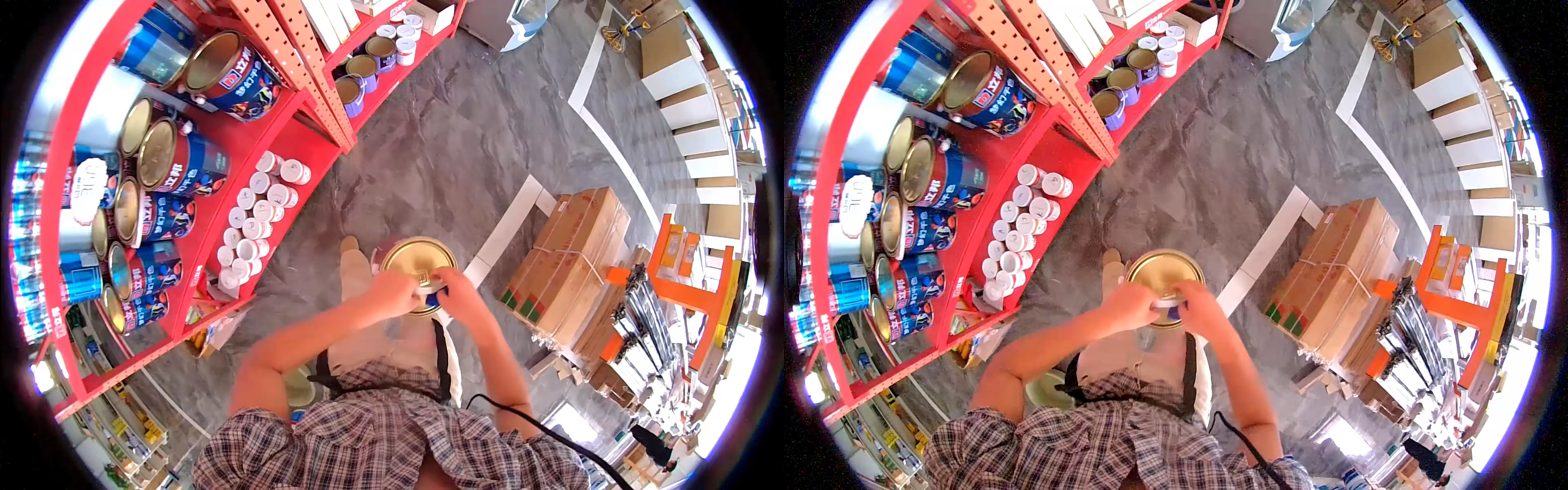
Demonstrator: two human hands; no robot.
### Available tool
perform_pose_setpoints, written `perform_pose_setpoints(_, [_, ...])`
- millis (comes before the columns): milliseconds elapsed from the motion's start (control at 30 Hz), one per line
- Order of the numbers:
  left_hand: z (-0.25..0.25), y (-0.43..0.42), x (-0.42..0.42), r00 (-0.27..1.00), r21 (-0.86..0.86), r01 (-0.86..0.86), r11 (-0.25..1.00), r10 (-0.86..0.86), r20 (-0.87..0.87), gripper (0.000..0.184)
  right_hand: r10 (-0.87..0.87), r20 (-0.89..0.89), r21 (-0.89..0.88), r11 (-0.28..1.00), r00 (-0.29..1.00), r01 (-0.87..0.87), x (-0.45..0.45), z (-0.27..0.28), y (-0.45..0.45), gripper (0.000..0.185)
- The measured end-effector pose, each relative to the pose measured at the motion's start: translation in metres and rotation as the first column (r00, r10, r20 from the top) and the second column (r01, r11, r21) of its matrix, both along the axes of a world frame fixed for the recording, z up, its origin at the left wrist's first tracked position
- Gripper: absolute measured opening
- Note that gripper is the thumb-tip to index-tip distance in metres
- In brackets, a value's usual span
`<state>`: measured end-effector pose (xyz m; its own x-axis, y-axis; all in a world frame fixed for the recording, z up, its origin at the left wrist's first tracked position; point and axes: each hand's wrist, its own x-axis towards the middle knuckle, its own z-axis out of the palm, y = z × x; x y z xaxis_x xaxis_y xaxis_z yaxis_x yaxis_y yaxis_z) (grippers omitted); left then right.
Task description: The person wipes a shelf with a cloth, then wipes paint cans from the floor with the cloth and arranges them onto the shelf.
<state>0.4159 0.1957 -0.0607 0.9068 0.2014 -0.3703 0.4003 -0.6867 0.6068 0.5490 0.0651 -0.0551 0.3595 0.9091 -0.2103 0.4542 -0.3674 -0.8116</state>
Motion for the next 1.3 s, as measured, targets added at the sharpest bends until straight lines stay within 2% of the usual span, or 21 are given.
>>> perform_pose_setpoints(33, [0.015, 0.003, -0.001, 0.997, -0.007, -0.052, 0.999, 0.052, 0.048, 0.014, 0.044, 0.114, 0.01, 0.999, 0.992, -0.046, 0.004, 0.001, -0.004, 0.034])
perform_pose_setpoints(67, [0.026, 0.006, -0.003, 0.997, 0.005, -0.05, 0.999, 0.05, 0.052, 0.014, 0.041, 0.118, 0.023, 0.999, 0.992, -0.044, 0.002, 0.005, -0.007, 0.034])
perform_pose_setpoints(133, [0.043, 0.015, -0.007, 0.985, -0.021, -0.119, 0.993, 0.121, 0.126, 0.014, 0.115, 0.359, 0.016, 0.991, 0.926, -0.13, 0.001, 0.017, -0.005, 0.034])
perform_pose_setpoints(200, [0.06, 0.021, -0.017, 0.98, -0.035, -0.162, 0.986, 0.165, 0.112, 0.015, 0.072, 0.336, 0.065, 0.993, 0.939, -0.099, -0.014, 0.017, 0.0, 0.032])
perform_pose_setpoints(267, [0.079, 0.034, -0.021, 0.969, -0.028, -0.213, 0.977, 0.214, 0.124, 0.016, 0.023, 0.242, 0.014, 1.0, 0.97, -0.027, -0.019, 0.018, 0.017, 0.033])
perform_pose_setpoints(300, [0.089, 0.039, -0.025, 0.96, -0.027, -0.249, 0.968, 0.25, 0.122, 0.016, -0.045, 0.296, 0.119, 0.993, 0.954, 0.01, -0.018, 0.009, 0.026, 0.023])
perform_pose_setpoints(333, [0.098, 0.043, -0.029, 0.949, -0.027, -0.289, 0.957, 0.29, 0.123, 0.016, -0.032, 0.307, 0.14, 0.99, 0.951, -0.012, -0.015, 0.004, 0.035, 0.023])
perform_pose_setpoints(400, [0.11, 0.058, -0.038, 0.927, -0.034, -0.341, 0.939, 0.343, 0.153, 0.016, -0.058, 0.573, 0.282, 0.95, 0.818, -0.13, -0.008, 0.002, 0.061, 0.013])
perform_pose_setpoints(433, [0.116, 0.062, -0.046, 0.912, -0.067, -0.374, 0.925, 0.38, 0.154, 0.016, -0.144, 0.539, 0.454, 0.88, 0.83, -0.142, -0.009, 0.006, 0.076, 0.015])
perform_pose_setpoints(467, [0.124, 0.069, -0.053, 0.903, -0.046, -0.393, 0.918, 0.395, 0.172, 0.016, -0.141, 0.542, 0.476, 0.864, 0.828, -0.164, -0.008, 0.013, 0.089, 0.015])
perform_pose_setpoints(567, [0.143, 0.083, -0.075, 0.861, -0.021, -0.46, 0.887, 0.452, 0.234, 0.021, -0.016, 0.642, 0.55, 0.706, 0.767, -0.446, -0.004, 0.044, 0.125, 0.023])
perform_pose_setpoints(633, [0.164, 0.091, -0.087, 0.851, 0.006, -0.503, 0.865, 0.494, 0.177, 0.03, 0.032, 0.647, 0.56, 0.657, 0.761, -0.504, -0.008, 0.062, 0.146, 0.023])
perform_pose_setpoints(700, [0.183, 0.096, -0.1, 0.81, 0.029, -0.557, 0.83, 0.535, 0.24, 0.033, 0.077, 0.656, 0.573, 0.597, 0.751, -0.562, -0.015, 0.084, 0.168, 0.023])
perform_pose_setpoints(767, [0.2, 0.099, -0.11, 0.771, 0.054, -0.6, 0.798, 0.559, 0.304, 0.037, 0.012, 0.592, 0.66, 0.567, 0.806, -0.493, -0.026, 0.113, 0.186, 0.024])
perform_pose_setpoints(833, [0.217, 0.102, -0.117, 0.605, 0.029, -0.673, 0.739, 0.528, 0.596, 0.039, -0.024, 0.592, 0.695, 0.522, 0.806, -0.495, -0.033, 0.152, 0.203, 0.024])
perform_pose_setpoints(1000, [0.297, 0.126, -0.124, 0.403, 0.038, -0.741, 0.67, 0.399, 0.824, 0.04, -0.142, 0.57, 0.776, 0.418, 0.809, -0.473, -0.045, 0.264, 0.242, 0.028])
perform_pose_setpoints(1067, [0.344, 0.139, -0.125, 0.343, 0.015, -0.774, 0.633, 0.399, 0.85, 0.039, -0.103, 0.525, 0.803, 0.388, 0.845, -0.452, -0.05, 0.318, 0.257, 0.026])
perform_pose_setpoints(1133, [0.387, 0.156, -0.124, 0.291, 0.095, -0.809, 0.58, 0.254, 0.923, 0.039, -0.107, 0.43, 0.868, 0.322, 0.897, -0.378, -0.057, 0.365, 0.275, 0.022])
perform_pose_setpoints(1167, [0.408, 0.166, -0.124, 0.285, 0.124, -0.84, 0.529, 0.234, 0.93, 0.039, -0.173, 0.455, 0.849, 0.382, 0.874, -0.366, -0.058, 0.389, 0.282, 0.019])
perform_pose_setpoints(1200, [0.428, 0.176, -0.121, 0.263, 0.153, -0.868, 0.473, 0.175, 0.949, 0.039, -0.132, 0.35, 0.909, 0.288, 0.928, -0.302, -0.062, 0.41, 0.295, 0.019])
perform_pose_setpoints(1300, [0.482, 0.208, -0.122, 0.193, 0.141, -0.883, 0.449, 0.073, 0.978, 0.041, -0.219, 0.278, 0.944, 0.24, 0.935, -0.224, -0.073, 0.469, 0.324, 0.023])
